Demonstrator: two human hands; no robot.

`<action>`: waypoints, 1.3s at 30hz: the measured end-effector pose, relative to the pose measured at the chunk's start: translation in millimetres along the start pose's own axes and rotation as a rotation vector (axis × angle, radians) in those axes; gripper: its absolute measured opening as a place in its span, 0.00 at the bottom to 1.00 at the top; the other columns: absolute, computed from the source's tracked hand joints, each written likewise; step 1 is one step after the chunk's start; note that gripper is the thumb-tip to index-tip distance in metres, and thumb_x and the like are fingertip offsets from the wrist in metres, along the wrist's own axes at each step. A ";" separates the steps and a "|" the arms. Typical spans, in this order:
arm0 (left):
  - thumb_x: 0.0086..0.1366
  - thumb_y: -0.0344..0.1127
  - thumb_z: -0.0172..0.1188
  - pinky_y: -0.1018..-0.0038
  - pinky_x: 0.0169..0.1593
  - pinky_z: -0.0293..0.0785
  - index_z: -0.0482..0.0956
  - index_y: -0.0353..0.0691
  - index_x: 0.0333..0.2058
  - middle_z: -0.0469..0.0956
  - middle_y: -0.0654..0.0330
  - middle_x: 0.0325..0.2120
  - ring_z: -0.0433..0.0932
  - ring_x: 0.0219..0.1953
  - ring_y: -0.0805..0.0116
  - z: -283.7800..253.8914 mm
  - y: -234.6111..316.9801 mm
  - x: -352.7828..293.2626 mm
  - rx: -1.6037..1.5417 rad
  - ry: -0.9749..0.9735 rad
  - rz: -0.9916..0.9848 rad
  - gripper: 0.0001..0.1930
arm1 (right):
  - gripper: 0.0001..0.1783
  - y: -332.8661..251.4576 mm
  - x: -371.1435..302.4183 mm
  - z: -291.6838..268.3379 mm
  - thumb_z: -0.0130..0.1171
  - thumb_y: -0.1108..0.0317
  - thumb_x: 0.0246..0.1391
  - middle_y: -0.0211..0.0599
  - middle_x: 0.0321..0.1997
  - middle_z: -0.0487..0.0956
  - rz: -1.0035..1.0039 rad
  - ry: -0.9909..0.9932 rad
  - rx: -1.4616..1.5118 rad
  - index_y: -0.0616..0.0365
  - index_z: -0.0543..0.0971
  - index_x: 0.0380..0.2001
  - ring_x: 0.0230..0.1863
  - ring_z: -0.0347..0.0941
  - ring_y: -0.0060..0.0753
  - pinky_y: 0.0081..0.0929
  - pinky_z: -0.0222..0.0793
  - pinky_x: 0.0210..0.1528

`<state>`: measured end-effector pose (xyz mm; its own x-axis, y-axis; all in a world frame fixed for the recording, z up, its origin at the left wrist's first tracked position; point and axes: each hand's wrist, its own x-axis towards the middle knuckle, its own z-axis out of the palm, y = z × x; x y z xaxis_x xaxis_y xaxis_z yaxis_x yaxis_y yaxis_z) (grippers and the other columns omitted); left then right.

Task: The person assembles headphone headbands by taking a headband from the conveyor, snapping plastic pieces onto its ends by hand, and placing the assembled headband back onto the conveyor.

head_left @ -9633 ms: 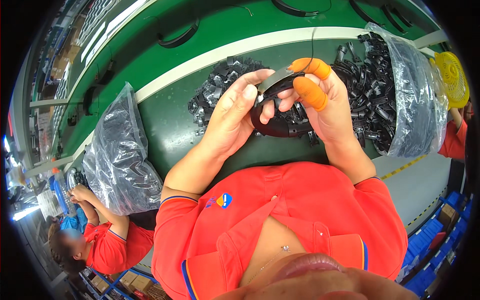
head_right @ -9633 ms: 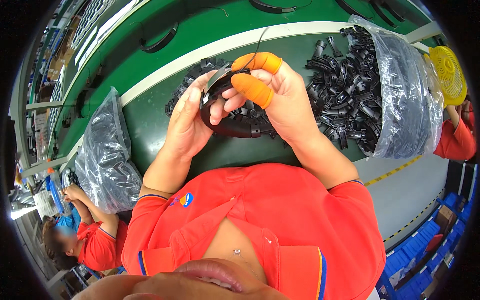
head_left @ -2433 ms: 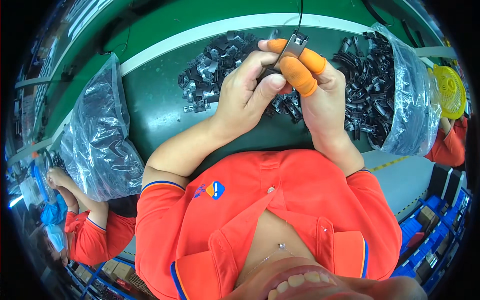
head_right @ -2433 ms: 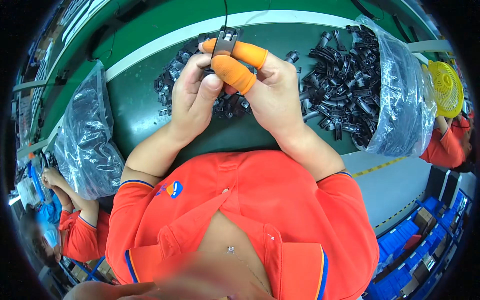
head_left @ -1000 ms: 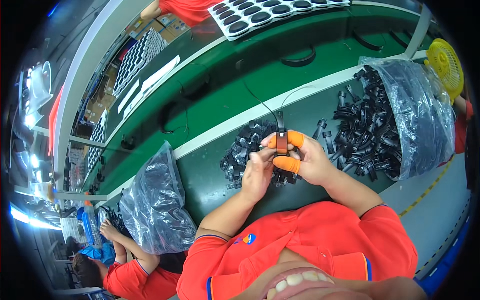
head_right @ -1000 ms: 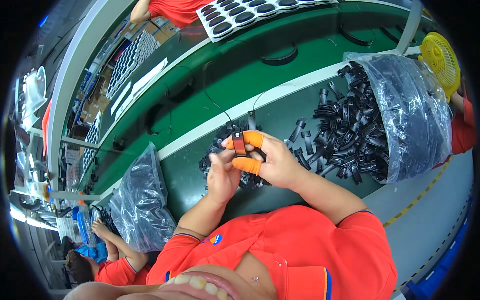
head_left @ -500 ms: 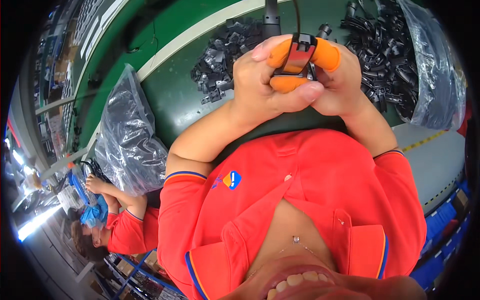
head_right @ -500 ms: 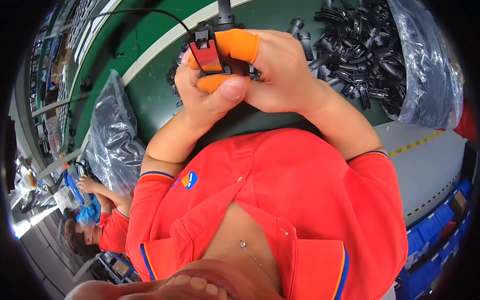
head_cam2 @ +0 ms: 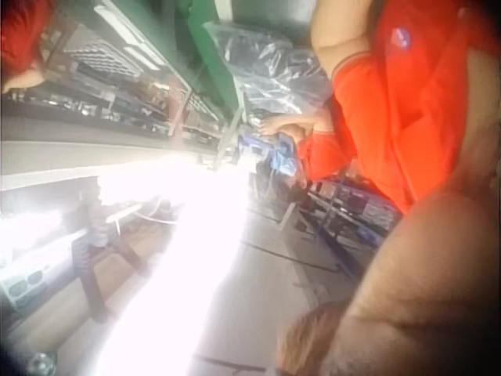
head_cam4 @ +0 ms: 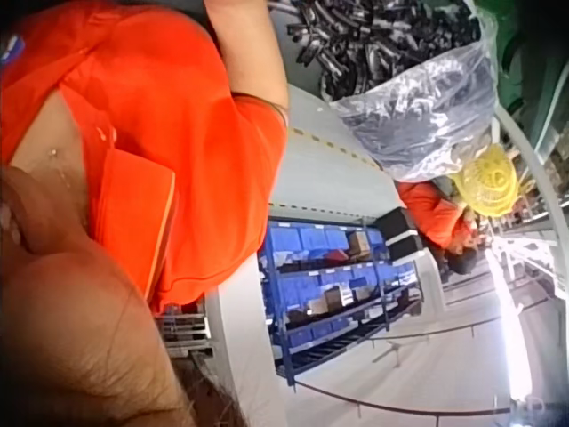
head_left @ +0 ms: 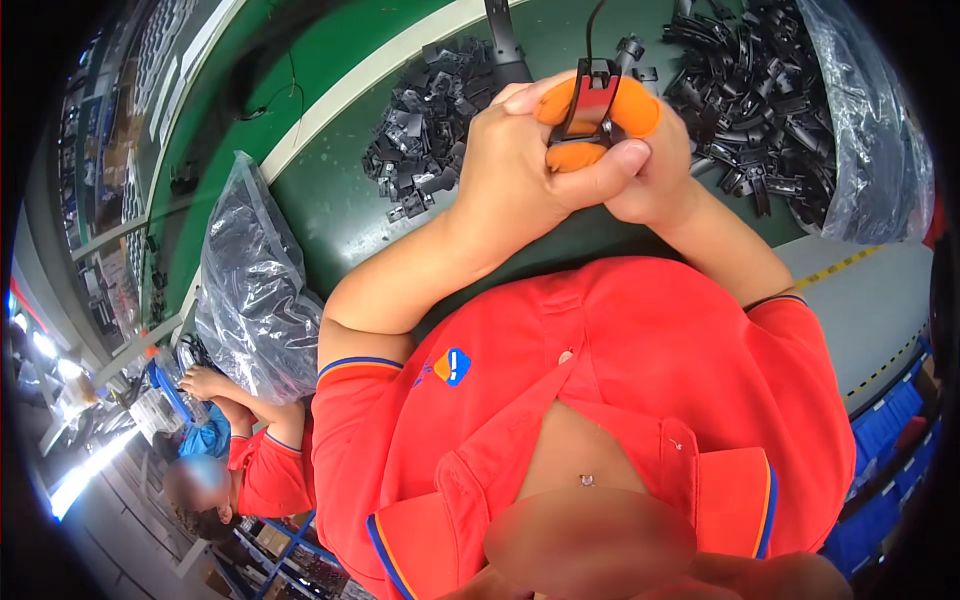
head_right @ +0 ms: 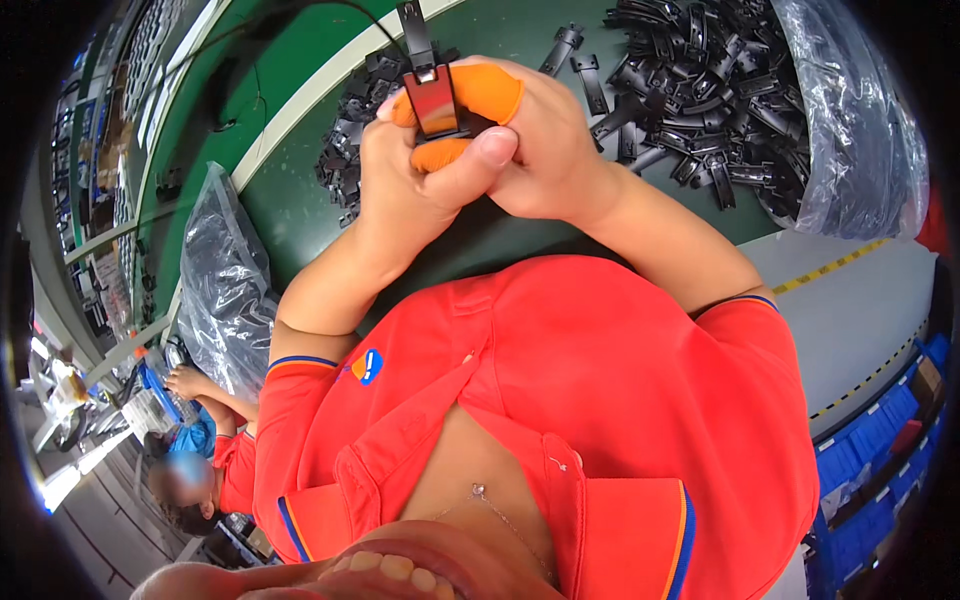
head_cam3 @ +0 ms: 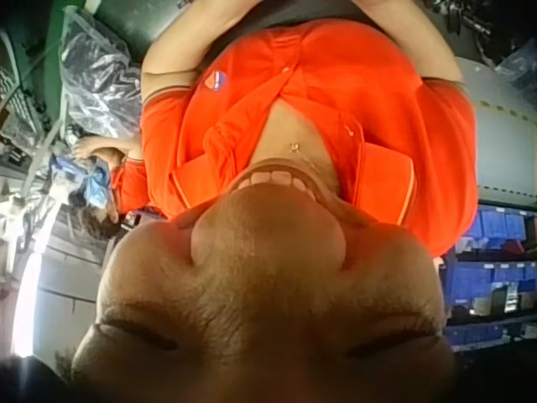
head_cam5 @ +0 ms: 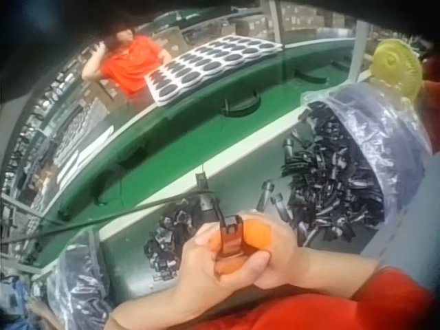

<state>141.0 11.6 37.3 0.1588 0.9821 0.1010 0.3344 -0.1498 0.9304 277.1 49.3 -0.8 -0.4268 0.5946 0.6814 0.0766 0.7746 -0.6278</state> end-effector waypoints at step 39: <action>0.47 0.48 0.64 0.69 0.43 0.69 0.76 0.34 0.34 0.76 0.53 0.31 0.75 0.38 0.57 -0.7 3.2 48.7 0.063 -0.399 0.001 0.22 | 0.16 16.6 -3.6 -11.0 0.56 0.79 0.47 0.40 0.46 0.75 0.437 0.165 0.840 0.64 0.71 0.43 0.44 0.73 0.28 0.23 0.68 0.47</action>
<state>149.2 59.1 45.5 0.5032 0.8625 -0.0540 0.3880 -0.1697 0.9059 289.9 62.4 -9.5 -0.3760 0.8667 0.3276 -0.4996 0.1081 -0.8595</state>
